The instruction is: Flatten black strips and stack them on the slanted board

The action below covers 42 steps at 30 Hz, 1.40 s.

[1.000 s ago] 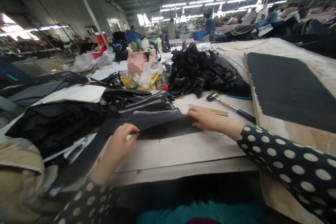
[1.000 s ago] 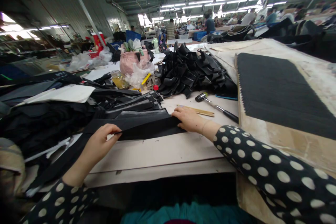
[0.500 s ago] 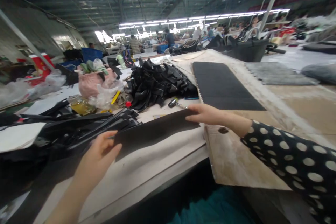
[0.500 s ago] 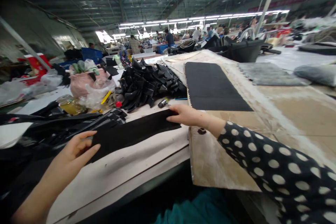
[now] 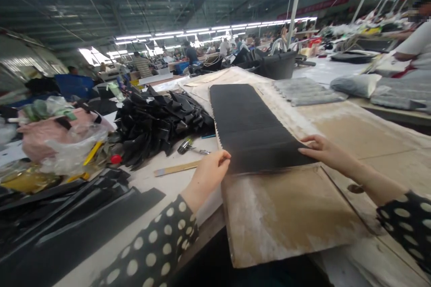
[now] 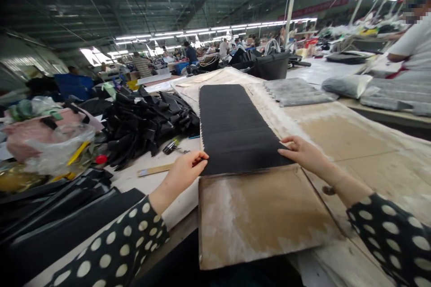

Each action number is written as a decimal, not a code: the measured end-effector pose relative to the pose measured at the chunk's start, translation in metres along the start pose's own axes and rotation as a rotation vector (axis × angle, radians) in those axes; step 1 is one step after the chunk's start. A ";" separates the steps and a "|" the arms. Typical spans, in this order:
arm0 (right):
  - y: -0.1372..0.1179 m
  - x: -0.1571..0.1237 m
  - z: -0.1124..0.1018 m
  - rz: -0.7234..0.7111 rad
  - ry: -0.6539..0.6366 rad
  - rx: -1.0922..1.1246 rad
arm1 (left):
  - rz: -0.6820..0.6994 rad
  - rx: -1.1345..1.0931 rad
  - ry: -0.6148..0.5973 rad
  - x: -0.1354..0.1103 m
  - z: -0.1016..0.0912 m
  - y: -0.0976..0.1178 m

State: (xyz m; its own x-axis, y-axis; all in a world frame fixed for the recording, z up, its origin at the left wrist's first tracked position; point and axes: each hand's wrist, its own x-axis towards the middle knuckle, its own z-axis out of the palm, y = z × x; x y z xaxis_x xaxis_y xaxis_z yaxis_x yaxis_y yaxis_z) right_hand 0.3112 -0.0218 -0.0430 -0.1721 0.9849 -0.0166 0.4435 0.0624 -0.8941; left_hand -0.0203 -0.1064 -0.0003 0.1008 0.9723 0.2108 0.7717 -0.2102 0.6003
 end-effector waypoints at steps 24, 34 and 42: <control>0.036 0.048 0.005 -0.073 0.148 -0.095 | -0.006 0.215 0.028 0.049 0.024 -0.016; 0.035 0.056 0.006 -0.016 0.170 -0.114 | 0.007 0.203 0.047 0.049 0.025 -0.023; 0.031 0.059 0.008 -0.028 0.209 -0.195 | 0.002 0.183 0.043 0.048 0.025 -0.025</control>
State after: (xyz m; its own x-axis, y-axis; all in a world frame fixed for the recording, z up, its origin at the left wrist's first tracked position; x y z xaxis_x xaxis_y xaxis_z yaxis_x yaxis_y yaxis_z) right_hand 0.3082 0.0372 -0.0756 -0.0103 0.9930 0.1179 0.6051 0.1001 -0.7898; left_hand -0.0190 -0.0514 -0.0249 0.0782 0.9658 0.2474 0.8731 -0.1862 0.4507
